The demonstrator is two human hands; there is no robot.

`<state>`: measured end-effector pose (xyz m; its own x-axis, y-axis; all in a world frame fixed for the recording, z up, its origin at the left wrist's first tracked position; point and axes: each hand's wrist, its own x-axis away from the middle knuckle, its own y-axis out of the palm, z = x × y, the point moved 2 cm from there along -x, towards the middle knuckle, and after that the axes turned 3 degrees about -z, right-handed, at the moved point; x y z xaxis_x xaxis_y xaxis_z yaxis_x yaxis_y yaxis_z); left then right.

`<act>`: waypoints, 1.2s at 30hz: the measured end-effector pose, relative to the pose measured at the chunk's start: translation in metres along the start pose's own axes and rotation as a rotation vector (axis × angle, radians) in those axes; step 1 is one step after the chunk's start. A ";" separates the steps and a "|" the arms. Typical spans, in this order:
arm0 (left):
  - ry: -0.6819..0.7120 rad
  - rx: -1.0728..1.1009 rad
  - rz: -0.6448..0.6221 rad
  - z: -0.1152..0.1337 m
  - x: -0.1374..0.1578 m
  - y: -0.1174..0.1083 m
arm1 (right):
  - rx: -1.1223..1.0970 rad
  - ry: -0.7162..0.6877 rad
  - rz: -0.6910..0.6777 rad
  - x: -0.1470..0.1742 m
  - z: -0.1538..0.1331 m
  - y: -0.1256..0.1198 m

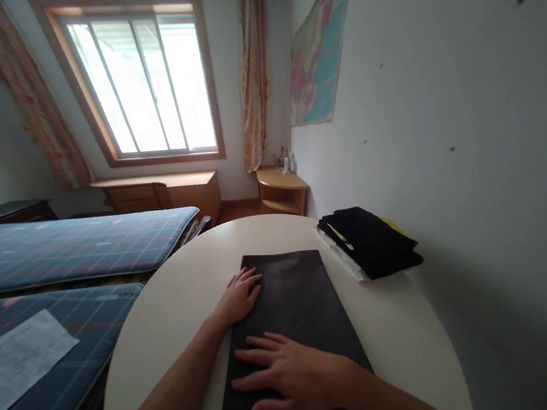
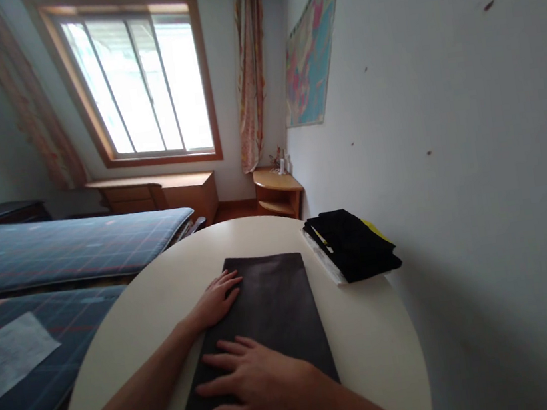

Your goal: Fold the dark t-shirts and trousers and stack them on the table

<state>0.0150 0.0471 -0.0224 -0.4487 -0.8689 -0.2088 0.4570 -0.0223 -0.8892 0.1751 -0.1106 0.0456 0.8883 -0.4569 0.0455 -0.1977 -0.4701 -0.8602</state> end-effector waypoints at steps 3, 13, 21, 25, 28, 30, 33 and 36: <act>-0.004 -0.006 -0.009 -0.001 0.000 0.001 | 0.038 0.171 0.049 0.007 0.025 -0.011; -0.109 -0.064 0.058 0.000 0.001 -0.001 | -0.060 0.400 0.029 0.030 0.083 -0.031; -0.236 -0.106 0.075 -0.004 -0.002 -0.002 | 0.096 0.871 0.230 0.047 0.136 -0.033; -0.231 -0.097 0.076 -0.006 -0.004 -0.001 | 0.146 0.914 0.380 0.050 0.148 -0.037; -0.229 -0.066 0.094 -0.009 -0.007 0.000 | 0.191 0.913 0.561 0.048 0.160 -0.043; -0.223 -0.053 0.108 -0.012 -0.011 0.001 | 0.217 0.936 0.660 0.048 0.173 -0.047; -0.208 -0.057 0.134 -0.014 -0.014 0.001 | 0.236 1.006 0.711 0.050 0.194 -0.048; -0.199 -0.047 0.136 -0.014 -0.017 0.000 | 0.219 1.080 0.661 0.051 0.209 -0.048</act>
<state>0.0117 0.0690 -0.0247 -0.2234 -0.9427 -0.2478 0.4645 0.1205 -0.8773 0.3168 0.0465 -0.0174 -0.1574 -0.9800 -0.1213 -0.3066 0.1653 -0.9374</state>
